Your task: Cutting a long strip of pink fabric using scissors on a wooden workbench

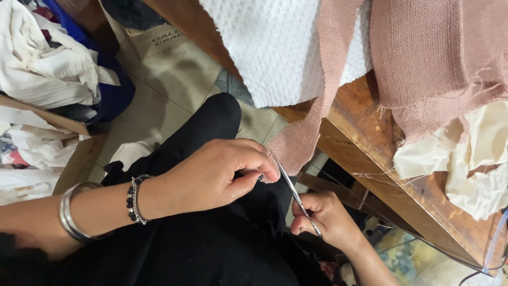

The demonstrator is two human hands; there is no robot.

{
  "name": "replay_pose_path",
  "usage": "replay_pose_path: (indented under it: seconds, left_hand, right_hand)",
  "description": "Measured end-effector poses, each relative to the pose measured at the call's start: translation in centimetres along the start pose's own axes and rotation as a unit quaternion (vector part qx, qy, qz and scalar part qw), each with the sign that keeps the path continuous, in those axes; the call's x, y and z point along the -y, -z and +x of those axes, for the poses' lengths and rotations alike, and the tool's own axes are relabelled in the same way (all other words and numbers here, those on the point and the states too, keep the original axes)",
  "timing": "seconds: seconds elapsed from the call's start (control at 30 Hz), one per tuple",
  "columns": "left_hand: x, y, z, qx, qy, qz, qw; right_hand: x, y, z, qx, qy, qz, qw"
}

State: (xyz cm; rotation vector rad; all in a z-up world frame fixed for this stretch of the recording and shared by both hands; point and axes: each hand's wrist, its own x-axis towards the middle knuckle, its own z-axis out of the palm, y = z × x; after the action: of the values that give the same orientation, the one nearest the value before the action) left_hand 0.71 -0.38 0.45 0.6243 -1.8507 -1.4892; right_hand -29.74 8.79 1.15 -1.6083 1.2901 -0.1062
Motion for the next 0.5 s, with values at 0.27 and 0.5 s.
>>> replay_pose_path:
  seconds: [0.27, 0.5]
  left_hand:
    - [0.04, -0.01, 0.01, 0.019, 0.024, -0.005, 1.000]
    - [-0.07, -0.22, 0.12, 0.018, 0.021, -0.011, 1.000]
  right_hand:
    - [1.21, 0.04, -0.05, -0.001, -0.011, 0.014, 1.000]
    - [1.29, 0.03, -0.48, 0.007, -0.028, 0.012, 1.000]
